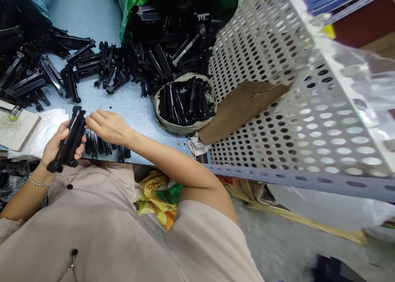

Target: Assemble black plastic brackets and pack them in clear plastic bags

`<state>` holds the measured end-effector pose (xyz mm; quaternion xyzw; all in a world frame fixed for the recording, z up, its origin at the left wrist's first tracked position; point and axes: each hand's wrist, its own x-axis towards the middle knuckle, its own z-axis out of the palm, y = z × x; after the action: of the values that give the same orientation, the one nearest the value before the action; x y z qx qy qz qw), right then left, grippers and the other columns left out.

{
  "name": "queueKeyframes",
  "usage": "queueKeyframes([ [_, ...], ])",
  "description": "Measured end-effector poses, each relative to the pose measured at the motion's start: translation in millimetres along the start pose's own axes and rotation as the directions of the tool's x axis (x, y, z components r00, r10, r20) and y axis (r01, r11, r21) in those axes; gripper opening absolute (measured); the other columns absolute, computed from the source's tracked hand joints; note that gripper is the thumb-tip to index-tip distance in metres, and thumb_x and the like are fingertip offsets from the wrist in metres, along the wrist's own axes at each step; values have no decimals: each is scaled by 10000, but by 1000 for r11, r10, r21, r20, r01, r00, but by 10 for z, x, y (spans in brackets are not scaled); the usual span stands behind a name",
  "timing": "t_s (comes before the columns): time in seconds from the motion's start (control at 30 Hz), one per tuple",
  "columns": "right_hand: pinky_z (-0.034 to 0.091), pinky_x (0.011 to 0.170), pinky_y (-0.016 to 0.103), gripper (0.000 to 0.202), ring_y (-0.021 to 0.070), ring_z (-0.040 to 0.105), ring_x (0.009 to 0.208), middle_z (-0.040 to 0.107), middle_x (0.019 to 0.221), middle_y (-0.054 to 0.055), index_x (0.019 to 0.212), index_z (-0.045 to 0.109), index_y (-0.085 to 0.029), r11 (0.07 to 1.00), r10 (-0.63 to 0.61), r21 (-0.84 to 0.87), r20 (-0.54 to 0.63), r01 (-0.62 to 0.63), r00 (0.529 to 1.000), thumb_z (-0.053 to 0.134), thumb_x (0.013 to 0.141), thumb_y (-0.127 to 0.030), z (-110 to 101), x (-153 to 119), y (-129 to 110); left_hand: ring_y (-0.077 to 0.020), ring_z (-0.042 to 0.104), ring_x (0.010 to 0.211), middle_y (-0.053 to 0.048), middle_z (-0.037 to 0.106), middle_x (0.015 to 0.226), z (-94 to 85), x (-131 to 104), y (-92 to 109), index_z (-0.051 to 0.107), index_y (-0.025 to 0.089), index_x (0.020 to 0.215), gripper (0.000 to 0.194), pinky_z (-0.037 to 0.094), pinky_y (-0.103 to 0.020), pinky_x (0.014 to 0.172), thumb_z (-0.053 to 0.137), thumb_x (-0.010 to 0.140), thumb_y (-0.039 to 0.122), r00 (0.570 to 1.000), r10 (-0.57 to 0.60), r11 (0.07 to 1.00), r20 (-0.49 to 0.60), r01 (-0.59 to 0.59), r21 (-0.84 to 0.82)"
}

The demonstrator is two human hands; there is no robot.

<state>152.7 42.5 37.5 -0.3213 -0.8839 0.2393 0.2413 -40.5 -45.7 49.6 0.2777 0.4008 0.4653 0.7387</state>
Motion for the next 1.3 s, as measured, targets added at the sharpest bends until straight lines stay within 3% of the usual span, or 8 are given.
queueKeyframes([
  [0.17, 426, 642, 268, 542, 146, 544, 688, 589, 775, 18, 970, 587, -179, 942, 229, 237, 69, -239, 971, 232, 1079, -572, 98, -9, -73, -120, 658, 551, 6, 688, 910, 44, 0, -31, 350, 298, 1419, 698, 537, -225, 461, 715, 849, 470, 993, 66, 997, -94, -62, 41],
  [0.3, 442, 718, 304, 382, 202, 579, 898, 651, 1047, 92, 1212, 589, -185, 989, 16, -150, 50, -8, 999, 339, 1087, -445, 5, -1, -26, -139, 654, 535, 12, 691, 865, -25, 41, 9, 352, 299, 1355, 643, 528, -240, 446, 687, 844, 499, 999, 1, 1000, -41, -2, -15],
  [0.4, 408, 699, 308, 408, 201, 564, 860, 664, 947, 94, 1167, 620, -168, 927, -126, -345, 91, 150, 988, 287, 1105, -396, -26, 22, 100, -152, 650, 530, 8, 696, 839, -14, 63, 22, 350, 298, 1313, 583, 520, -247, 440, 656, 858, 495, 999, -39, 999, -1, 39, -38],
  [0.6, 339, 637, 290, 582, 173, 571, 780, 676, 880, 74, 1011, 652, -163, 956, -38, -292, -18, 31, 999, 191, 1103, -507, 143, -117, 9, -152, 692, 617, 3, 712, 878, -18, 132, 11, 422, 276, 1320, 546, 577, -268, 543, 662, 870, 470, 982, 143, 989, -127, -147, -24],
  [0.83, 347, 654, 307, 577, 177, 537, 731, 621, 764, 49, 924, 650, -166, 910, -283, -310, 25, 276, 959, 258, 1082, -558, 630, -438, -398, -136, 694, 696, -13, 721, 864, -180, 221, -174, 495, 248, 1346, 581, 583, -246, 645, 690, 871, 522, 960, 180, 983, -215, -181, 12],
  [0.97, 402, 746, 319, 535, 183, 569, 789, 659, 833, 67, 936, 672, -168, 958, -106, -263, 49, 115, 993, 288, 1089, -508, 770, -554, -351, -141, 709, 771, -45, 726, 1037, -347, 150, -328, 488, 253, 1368, 639, 585, -255, 690, 761, 831, 467, 930, 225, 971, -290, -190, 144],
  [1.13, 312, 1137, 593, 512, 356, 485, 1349, 520, 1514, 192, 1452, 548, -185, 898, 349, -289, 11, -331, 937, 472, 1032, -468, 632, -736, 78, -186, 731, 861, -54, 713, 1120, -541, 255, -537, 505, 246, 1377, 662, 597, -316, 767, 769, 789, 397, 899, 189, 976, -395, -129, 175],
  [1.3, 248, 1200, 662, 457, 360, 393, 1462, 505, 1553, 148, 1429, 590, -201, 887, 433, -157, -47, -435, 900, 462, 1016, -350, 412, -835, 484, -237, 728, 896, -51, 716, 943, -315, 605, -733, 500, 214, 1319, 645, 592, -361, 777, 735, 778, 477, 916, 106, 988, -386, -140, -62],
])
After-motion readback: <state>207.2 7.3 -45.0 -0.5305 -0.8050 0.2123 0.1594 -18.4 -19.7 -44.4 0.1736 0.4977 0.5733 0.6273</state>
